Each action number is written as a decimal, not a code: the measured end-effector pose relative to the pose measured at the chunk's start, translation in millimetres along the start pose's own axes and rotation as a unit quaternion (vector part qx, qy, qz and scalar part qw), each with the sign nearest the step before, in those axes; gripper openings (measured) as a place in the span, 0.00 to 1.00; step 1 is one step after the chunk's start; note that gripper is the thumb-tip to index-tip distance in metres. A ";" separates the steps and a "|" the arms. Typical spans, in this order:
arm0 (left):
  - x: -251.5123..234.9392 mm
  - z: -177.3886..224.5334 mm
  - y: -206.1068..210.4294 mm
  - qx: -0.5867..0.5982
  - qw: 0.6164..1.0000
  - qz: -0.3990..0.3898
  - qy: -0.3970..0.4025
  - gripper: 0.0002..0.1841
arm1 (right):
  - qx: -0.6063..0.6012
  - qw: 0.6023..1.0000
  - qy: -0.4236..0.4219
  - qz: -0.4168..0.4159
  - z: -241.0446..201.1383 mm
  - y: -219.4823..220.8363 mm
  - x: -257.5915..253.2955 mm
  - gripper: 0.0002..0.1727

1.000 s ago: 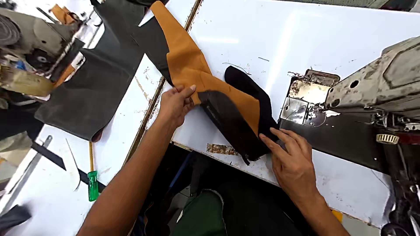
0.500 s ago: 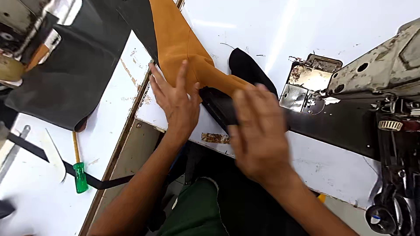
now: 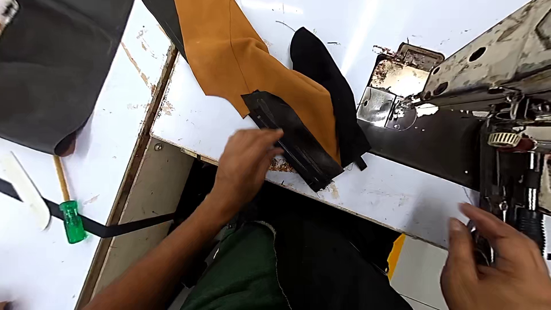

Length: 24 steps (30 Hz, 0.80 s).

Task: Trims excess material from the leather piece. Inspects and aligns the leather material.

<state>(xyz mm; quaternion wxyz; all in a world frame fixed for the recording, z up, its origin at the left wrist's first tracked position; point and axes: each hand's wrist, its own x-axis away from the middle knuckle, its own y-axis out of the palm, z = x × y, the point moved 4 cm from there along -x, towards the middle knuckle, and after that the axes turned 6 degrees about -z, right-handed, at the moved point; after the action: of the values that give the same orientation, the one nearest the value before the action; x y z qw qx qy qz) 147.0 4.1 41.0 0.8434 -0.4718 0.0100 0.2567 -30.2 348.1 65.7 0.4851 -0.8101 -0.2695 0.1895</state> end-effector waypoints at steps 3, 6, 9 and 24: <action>9.9 2.2 20.9 0.008 0.999 -0.031 0.028 0.09 | 0.071 0.995 0.062 -0.026 27.7 2.9 13.3 0.23; 2.8 -1.9 24.9 -0.017 0.996 -0.064 0.053 0.08 | 0.073 0.996 0.053 -0.008 22.1 11.3 16.7 0.25; 9.1 -5.2 5.8 0.120 0.991 -0.056 0.009 0.09 | 0.061 0.995 0.078 0.033 26.1 4.5 17.8 0.26; -5.5 71.2 41.9 0.588 0.605 0.026 -0.536 0.24 | -0.096 0.960 0.259 -0.054 66.1 -21.2 27.4 0.32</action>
<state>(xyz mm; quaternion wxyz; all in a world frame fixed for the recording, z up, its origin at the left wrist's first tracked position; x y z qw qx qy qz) 107.7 76.6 48.8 0.7864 0.3487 -0.2826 0.4244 -51.6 418.4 53.0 0.4679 -0.8583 -0.1951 -0.0795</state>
